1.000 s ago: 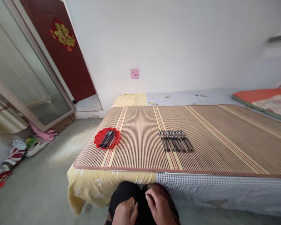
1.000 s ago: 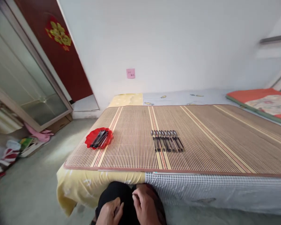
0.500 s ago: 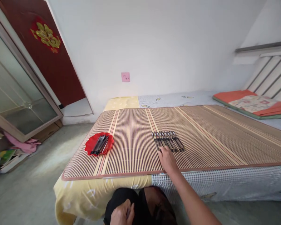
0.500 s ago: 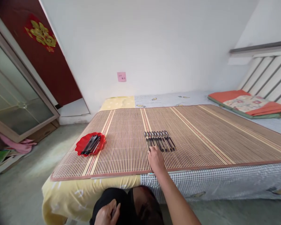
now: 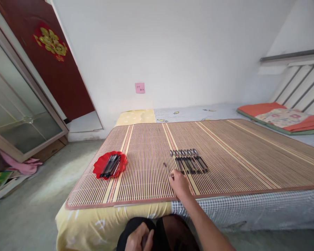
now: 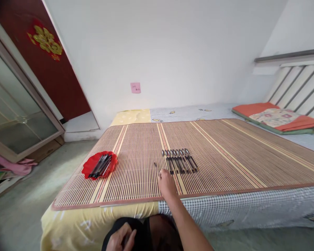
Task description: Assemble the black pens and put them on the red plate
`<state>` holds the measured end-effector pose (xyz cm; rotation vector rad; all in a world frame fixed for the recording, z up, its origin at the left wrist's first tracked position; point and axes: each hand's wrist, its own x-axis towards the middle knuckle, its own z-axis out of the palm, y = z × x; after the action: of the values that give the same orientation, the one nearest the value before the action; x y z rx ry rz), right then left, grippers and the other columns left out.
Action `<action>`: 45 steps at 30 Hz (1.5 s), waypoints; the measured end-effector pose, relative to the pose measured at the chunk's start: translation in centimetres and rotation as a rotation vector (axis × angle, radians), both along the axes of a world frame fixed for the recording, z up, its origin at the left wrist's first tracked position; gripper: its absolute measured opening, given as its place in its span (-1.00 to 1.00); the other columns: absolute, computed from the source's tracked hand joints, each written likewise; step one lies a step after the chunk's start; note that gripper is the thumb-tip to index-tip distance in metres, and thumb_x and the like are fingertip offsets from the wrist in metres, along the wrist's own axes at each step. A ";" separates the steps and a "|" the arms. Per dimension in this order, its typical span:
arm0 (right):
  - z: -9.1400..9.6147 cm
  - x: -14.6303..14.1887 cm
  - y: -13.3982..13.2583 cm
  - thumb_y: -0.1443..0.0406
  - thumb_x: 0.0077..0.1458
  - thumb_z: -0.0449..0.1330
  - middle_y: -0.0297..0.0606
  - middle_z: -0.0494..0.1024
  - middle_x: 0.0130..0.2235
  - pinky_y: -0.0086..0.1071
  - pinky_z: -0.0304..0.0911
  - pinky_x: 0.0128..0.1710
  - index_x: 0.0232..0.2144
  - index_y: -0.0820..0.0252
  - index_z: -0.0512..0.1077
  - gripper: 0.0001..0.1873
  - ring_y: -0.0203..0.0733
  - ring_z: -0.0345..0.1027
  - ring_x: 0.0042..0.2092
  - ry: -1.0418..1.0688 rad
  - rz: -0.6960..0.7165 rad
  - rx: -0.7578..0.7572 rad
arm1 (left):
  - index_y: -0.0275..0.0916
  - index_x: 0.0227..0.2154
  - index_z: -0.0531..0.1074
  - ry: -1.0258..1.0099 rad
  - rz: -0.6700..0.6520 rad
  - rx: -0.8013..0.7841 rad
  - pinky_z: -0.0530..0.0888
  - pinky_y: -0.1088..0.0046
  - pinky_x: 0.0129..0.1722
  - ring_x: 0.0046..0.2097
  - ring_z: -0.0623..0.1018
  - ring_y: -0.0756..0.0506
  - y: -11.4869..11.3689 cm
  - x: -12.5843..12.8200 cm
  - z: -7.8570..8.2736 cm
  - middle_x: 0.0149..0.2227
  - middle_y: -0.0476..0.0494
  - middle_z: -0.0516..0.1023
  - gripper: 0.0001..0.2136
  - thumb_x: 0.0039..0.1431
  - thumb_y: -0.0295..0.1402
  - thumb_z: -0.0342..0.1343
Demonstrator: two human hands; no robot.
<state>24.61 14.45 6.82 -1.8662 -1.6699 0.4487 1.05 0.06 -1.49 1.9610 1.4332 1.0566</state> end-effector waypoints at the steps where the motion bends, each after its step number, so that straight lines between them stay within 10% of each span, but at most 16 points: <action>1: 0.2 -0.8 -0.5 0.46 0.17 0.15 -0.11 0.65 -0.25 -0.35 0.35 -0.20 -0.33 0.22 0.49 -0.87 -0.09 0.56 -0.19 0.055 0.034 0.004 | -0.16 -0.51 0.41 -0.056 0.026 -0.019 0.36 0.50 -0.41 -0.49 0.45 -0.03 1.1 0.3 1.9 -0.54 -0.02 0.45 -0.62 0.36 -0.05 0.03; 5: 1.1 -4.9 -3.0 0.33 0.16 0.19 -0.26 0.63 -0.35 -0.43 0.34 -0.38 -0.31 0.19 0.48 -0.93 -0.19 0.52 -0.35 0.447 0.192 0.037 | -0.24 -0.19 0.56 -0.364 0.157 -0.166 0.46 0.38 -0.34 -0.37 0.52 -0.13 7.6 2.2 8.8 -0.41 -0.12 0.56 -0.55 0.24 0.09 0.09; 9: 1.4 -7.3 -4.7 0.33 0.12 0.21 -0.32 0.56 -0.46 -0.43 0.26 -0.44 -0.38 0.18 0.47 -0.95 -0.23 0.43 -0.45 0.670 0.284 0.062 | -0.29 -0.29 0.57 -0.638 0.040 -0.380 0.48 0.40 -0.37 -0.41 0.51 -0.10 11.9 4.5 10.8 -0.44 -0.11 0.54 -0.45 0.01 0.19 0.23; 13: 2.0 -4.6 -3.4 0.38 0.21 0.14 -0.18 0.64 -0.22 -0.35 0.34 -0.17 -0.22 0.19 0.55 -0.82 -0.13 0.52 -0.19 0.350 0.358 0.099 | -0.27 -0.32 0.52 -0.742 0.119 -0.392 0.39 0.48 -0.51 -0.52 0.42 -0.02 10.2 5.0 8.6 -0.49 -0.06 0.49 -0.43 0.07 0.23 0.16; 17: 2.4 0.9 -0.1 0.41 0.31 0.00 0.03 0.57 -0.04 -0.23 0.27 0.06 -0.04 0.30 0.55 -0.65 -0.01 0.42 0.03 -0.152 0.127 0.133 | -0.24 -0.30 0.53 -0.551 0.293 -0.240 0.40 0.48 -0.44 -0.49 0.41 -0.03 4.9 2.4 4.0 -0.55 0.02 0.40 -0.49 0.19 0.19 0.12; 23: 0.5 4.9 3.1 0.37 0.31 0.06 0.07 0.35 0.31 -0.04 0.09 0.24 0.13 0.27 0.50 -0.59 0.16 0.16 0.30 -0.507 -0.016 0.078 | -0.21 -0.37 0.51 -0.350 0.218 -0.313 0.37 0.46 -0.47 -0.56 0.39 -0.04 0.2 -1.1 -1.2 -0.63 0.04 0.34 -0.42 0.27 0.24 -0.06; 36: -1.5 4.1 3.5 0.41 0.30 0.06 -0.14 0.53 0.19 -0.04 -0.01 0.29 0.05 0.16 0.54 -0.63 0.09 0.12 0.34 -0.415 0.074 0.100 | -0.20 -0.27 0.52 -0.293 0.305 -0.251 0.42 0.42 -0.43 -0.53 0.44 -0.08 0.7 -0.2 -2.5 -0.58 -0.02 0.46 -0.41 0.27 0.26 -0.10; 45: 0.3 2.7 3.6 0.36 0.27 0.15 0.13 0.57 -0.06 -0.07 0.18 0.05 -0.19 0.34 0.59 -0.78 0.22 0.35 0.09 -0.495 -0.027 -0.014 | -0.20 -0.33 0.50 -0.258 0.307 -0.275 0.36 0.44 -0.44 -0.53 0.41 -0.07 0.5 0.6 -1.0 -0.58 -0.01 0.41 -0.38 0.28 0.28 -0.15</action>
<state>27.32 18.01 7.16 -2.1260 -1.9468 -0.0225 1.61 0.59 -2.51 1.3889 1.6634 1.1249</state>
